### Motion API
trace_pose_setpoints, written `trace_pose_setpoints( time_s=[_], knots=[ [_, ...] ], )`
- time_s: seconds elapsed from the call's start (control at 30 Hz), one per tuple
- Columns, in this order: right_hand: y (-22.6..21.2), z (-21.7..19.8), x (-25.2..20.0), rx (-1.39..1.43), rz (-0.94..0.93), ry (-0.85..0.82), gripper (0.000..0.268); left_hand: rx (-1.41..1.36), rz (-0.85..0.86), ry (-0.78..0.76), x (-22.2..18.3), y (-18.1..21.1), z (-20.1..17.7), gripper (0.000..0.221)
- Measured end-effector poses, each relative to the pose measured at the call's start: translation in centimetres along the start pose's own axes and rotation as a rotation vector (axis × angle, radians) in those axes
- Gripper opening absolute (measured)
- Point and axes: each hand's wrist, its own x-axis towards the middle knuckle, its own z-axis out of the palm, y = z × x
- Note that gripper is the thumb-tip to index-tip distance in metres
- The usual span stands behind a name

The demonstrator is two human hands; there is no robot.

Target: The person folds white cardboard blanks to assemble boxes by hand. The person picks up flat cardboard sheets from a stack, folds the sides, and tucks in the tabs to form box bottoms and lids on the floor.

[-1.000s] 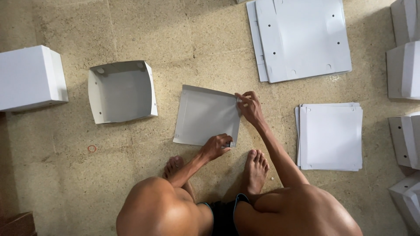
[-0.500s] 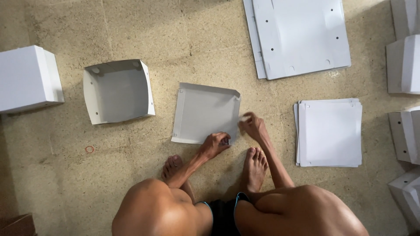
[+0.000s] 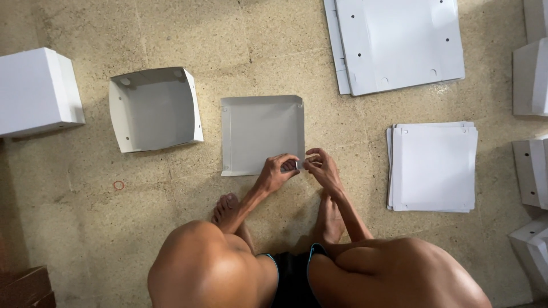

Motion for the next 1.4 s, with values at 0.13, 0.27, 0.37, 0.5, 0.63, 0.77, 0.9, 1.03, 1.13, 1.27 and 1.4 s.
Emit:
trace_pose_setpoints(
  time_s=[0.13,0.27,0.37,0.5,0.63,0.77,0.9,1.03,1.13,1.27,1.4],
  knots=[
    [0.2,0.3,0.6,-0.020,-0.042,0.002,0.038,-0.049,-0.011,0.039,0.4,1.6,-1.0,0.032],
    [-2.1,1.0,-0.3,0.094,-0.067,-0.005,0.035,-0.155,-0.042,0.074,0.8,4.0,-2.4,0.033],
    [-4.5,1.6,-1.2,0.098,-0.138,-0.014,0.036,-0.260,-0.066,0.086,0.8,5.8,-3.2,0.035],
    [-6.7,1.7,-1.6,-0.101,-0.272,0.001,0.038,-0.399,-0.100,0.079,0.5,7.6,-4.0,0.033],
    [-8.5,2.3,-2.1,-0.216,-0.306,-0.017,0.041,-0.472,-0.148,0.117,0.2,8.4,-4.4,0.024],
    [-8.4,2.8,-2.0,-0.206,-0.321,-0.018,0.039,-0.534,-0.160,0.155,0.2,8.6,-4.8,0.018],
    [-8.7,3.4,-2.2,-0.262,-0.340,0.019,0.037,-0.566,-0.159,0.180,0.2,8.2,-4.8,0.017],
    [-8.2,3.4,-2.0,-0.253,-0.346,0.029,0.037,-0.584,-0.169,0.191,0.2,8.4,-4.8,0.017],
    [-8.1,3.6,-2.0,-0.253,-0.348,0.017,0.036,-0.606,-0.183,0.194,0.0,8.5,-4.8,0.017],
    [-8.1,3.8,-2.0,-0.290,-0.328,0.059,0.034,-0.593,-0.175,0.191,-0.2,8.8,-4.9,0.017],
    [-7.8,4.0,-2.0,-0.316,-0.299,0.101,0.032,-0.548,-0.169,0.179,-0.4,8.5,-5.0,0.019]
  ],
)
